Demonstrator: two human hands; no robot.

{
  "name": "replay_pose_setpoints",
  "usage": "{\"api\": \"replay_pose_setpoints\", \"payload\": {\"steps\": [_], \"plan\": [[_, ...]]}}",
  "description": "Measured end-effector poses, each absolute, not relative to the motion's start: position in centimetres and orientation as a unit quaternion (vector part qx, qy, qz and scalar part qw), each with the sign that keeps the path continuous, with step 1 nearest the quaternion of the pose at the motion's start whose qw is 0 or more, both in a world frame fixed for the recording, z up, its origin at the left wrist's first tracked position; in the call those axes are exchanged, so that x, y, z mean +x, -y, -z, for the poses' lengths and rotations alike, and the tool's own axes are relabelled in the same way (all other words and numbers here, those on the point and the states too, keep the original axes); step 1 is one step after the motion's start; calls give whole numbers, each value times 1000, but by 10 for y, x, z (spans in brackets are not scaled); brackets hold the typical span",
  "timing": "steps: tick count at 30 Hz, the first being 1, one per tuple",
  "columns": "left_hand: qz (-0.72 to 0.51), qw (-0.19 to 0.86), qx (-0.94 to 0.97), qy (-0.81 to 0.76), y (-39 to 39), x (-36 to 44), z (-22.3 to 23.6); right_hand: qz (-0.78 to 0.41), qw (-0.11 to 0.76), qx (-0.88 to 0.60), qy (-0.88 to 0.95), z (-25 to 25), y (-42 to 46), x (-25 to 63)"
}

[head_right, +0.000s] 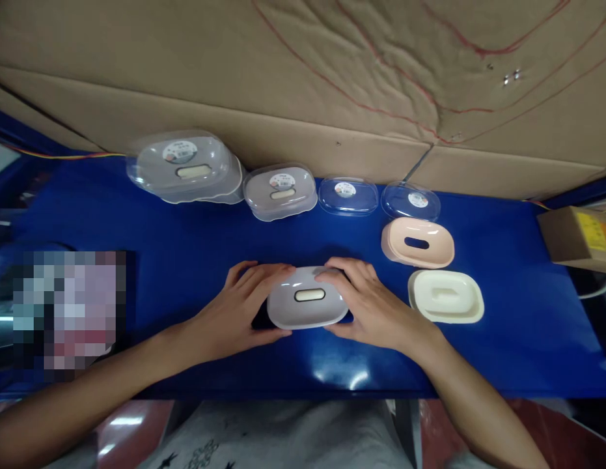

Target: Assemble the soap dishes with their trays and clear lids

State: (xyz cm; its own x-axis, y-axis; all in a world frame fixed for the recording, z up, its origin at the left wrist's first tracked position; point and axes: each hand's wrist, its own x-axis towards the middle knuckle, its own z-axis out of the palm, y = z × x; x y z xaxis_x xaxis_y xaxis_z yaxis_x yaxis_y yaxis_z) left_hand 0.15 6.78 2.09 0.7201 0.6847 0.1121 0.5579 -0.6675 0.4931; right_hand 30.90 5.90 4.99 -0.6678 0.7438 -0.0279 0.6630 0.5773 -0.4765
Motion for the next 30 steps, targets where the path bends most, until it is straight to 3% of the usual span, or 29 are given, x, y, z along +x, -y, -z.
{"api": "replay_pose_setpoints", "payload": {"steps": [5,8,11,14,30], "plan": [[-135,208,907,-341,-67,1,-24,-278,131,-393,867,-48,-74,316],[-130,207,911,-332,-68,1,-26,-168,171,-472,848,-39,-92,314],[-132,207,911,-331,-68,1,-26,-55,137,-538,830,-27,-109,308],[-135,211,910,-331,-69,1,-25,-15,98,-558,824,-17,-118,302],[-114,238,924,-276,-67,-1,-26,-32,161,-550,819,-18,-115,313]]}}
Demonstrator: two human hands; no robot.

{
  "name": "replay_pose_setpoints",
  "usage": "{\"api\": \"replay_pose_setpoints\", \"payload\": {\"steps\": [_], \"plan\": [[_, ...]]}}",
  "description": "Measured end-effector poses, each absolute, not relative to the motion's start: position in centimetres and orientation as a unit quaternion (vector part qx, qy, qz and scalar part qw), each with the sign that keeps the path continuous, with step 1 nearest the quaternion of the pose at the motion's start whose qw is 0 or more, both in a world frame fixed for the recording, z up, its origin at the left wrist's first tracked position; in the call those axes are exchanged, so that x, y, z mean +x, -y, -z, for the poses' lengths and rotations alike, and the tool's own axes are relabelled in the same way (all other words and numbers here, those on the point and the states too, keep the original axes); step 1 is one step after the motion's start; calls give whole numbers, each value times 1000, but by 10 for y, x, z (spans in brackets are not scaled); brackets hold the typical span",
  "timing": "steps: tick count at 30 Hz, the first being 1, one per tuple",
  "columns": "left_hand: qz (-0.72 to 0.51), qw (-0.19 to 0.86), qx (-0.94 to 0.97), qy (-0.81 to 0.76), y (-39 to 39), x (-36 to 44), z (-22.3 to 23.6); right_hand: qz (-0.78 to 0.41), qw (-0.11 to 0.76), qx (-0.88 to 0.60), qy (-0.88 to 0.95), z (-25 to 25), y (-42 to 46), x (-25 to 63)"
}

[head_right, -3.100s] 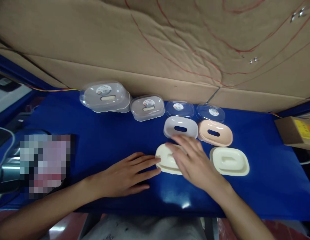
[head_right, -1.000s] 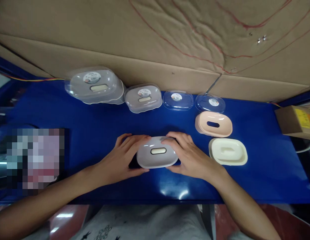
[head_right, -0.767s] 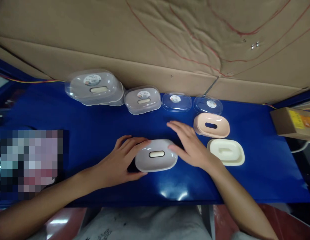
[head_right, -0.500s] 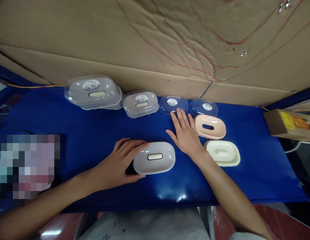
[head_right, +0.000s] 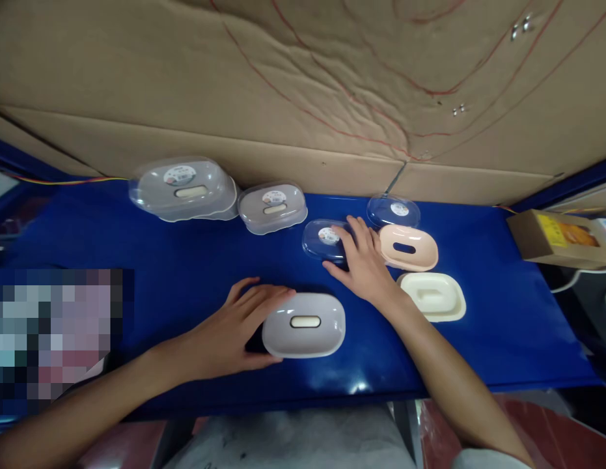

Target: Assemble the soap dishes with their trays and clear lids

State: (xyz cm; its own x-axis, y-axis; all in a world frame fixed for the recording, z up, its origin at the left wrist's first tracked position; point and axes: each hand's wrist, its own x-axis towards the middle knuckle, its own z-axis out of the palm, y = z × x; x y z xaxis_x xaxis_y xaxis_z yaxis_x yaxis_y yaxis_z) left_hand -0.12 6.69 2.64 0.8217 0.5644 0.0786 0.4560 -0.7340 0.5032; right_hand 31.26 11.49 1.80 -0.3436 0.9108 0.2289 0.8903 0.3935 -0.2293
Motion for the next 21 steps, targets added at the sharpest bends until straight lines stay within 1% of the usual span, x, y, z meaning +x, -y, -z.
{"api": "replay_pose_setpoints", "payload": {"steps": [2,4,7,9,14,18,21], "plan": [[-110,239,926,-271,-65,-1,-28,-59,169,-545,819,-17,-115,316],[-116,238,925,-273,-64,0,-28,-74,199,-533,819,-20,-112,318],[-131,244,912,-303,-65,1,-25,-78,254,-511,817,-34,-100,319],[-145,247,897,-336,-66,2,-22,-86,263,-487,829,-48,-87,318],[-173,247,880,-368,-68,1,-17,-146,233,-395,876,-70,-56,304],[-174,259,880,-359,-68,0,-15,-163,195,-364,896,-63,-49,292],[-169,254,883,-358,-68,-1,-14,-153,195,-360,899,-54,-51,289]]}}
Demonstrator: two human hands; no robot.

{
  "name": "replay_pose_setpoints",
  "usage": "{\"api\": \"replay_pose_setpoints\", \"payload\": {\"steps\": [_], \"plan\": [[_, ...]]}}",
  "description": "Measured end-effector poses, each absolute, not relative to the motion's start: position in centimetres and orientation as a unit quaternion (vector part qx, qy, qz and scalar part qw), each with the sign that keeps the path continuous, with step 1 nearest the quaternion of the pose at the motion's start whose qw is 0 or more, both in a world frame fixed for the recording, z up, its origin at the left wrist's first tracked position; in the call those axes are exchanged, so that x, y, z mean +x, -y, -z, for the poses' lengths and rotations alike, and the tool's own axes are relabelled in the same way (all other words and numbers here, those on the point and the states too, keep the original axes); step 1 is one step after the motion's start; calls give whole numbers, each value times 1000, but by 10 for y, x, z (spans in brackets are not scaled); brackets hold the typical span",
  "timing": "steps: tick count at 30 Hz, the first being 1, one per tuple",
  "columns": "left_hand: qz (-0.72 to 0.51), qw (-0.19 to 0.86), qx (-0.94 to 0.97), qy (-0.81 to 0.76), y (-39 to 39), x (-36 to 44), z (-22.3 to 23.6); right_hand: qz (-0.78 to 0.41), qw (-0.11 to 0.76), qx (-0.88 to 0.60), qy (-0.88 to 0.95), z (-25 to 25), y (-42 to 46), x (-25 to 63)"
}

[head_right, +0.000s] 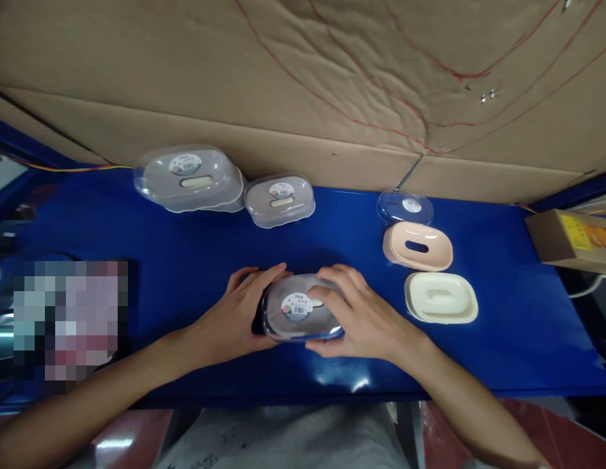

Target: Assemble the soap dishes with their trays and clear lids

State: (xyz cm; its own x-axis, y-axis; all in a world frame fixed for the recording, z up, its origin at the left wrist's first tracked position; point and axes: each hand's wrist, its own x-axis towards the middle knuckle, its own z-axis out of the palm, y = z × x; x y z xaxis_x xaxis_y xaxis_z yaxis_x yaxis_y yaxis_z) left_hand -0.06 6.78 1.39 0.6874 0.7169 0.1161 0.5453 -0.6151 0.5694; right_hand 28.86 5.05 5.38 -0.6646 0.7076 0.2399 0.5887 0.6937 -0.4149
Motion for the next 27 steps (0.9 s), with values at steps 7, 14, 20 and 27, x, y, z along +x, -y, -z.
{"api": "replay_pose_setpoints", "payload": {"steps": [7,14,20,27], "plan": [[-153,254,885,-359,-67,-1,-18,-163,162,-380,896,-53,-52,291],[-146,249,895,-339,-72,-1,-20,-163,143,-385,897,-55,-51,288],[-145,243,901,-328,-73,-3,-18,-212,137,-395,883,-57,-52,290],[-160,258,894,-330,-66,2,-21,-252,112,-405,872,-66,-49,297]]}}
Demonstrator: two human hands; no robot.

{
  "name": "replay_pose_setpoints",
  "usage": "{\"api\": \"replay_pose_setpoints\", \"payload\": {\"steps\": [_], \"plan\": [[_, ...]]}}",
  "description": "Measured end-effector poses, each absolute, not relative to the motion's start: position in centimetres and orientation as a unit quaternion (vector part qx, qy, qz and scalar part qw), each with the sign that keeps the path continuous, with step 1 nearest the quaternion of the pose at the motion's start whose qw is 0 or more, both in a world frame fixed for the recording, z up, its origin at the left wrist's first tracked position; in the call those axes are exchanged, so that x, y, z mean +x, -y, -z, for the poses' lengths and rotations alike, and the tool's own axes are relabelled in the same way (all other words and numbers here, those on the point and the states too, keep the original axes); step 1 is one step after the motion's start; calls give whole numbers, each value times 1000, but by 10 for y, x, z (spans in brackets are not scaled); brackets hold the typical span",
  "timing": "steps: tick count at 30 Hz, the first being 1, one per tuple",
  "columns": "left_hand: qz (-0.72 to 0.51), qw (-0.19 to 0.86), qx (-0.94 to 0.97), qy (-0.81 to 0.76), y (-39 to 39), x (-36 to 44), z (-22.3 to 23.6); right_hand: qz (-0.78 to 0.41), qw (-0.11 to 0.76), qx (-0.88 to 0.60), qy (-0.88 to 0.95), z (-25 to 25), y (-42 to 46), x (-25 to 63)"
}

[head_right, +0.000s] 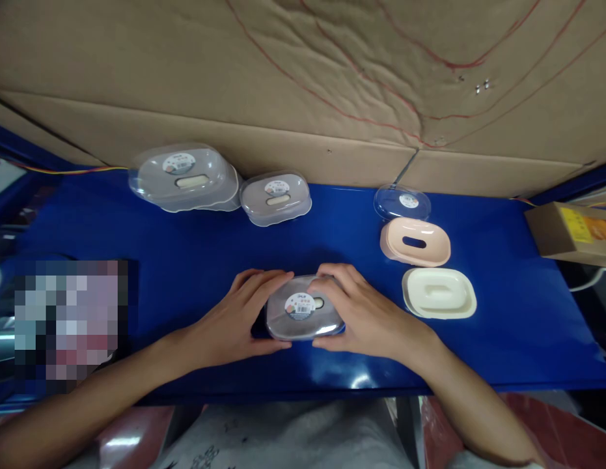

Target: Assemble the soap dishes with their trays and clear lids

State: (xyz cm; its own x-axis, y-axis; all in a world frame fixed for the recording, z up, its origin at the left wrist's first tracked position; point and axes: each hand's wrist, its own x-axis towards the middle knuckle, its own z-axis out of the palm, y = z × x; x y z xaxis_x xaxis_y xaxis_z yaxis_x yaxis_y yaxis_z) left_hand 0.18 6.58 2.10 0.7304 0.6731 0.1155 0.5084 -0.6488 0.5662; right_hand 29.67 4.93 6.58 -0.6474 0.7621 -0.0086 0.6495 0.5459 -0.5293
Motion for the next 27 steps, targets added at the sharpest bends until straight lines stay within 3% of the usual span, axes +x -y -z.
{"api": "replay_pose_setpoints", "payload": {"steps": [4,10,15,21,27], "plan": [[-171,222,908,-313,-63,3,-18,-222,103,-427,871,-70,-54,308],[-177,183,912,-322,-64,1,-20,-23,160,-450,878,-71,-65,316],[-165,155,922,-315,-65,1,-23,-22,118,-363,924,-68,-58,295],[-151,143,927,-313,-66,1,-23,44,95,-444,890,-59,-58,291],[-143,148,929,-307,-67,1,-22,29,78,-508,858,-74,-57,305]]}}
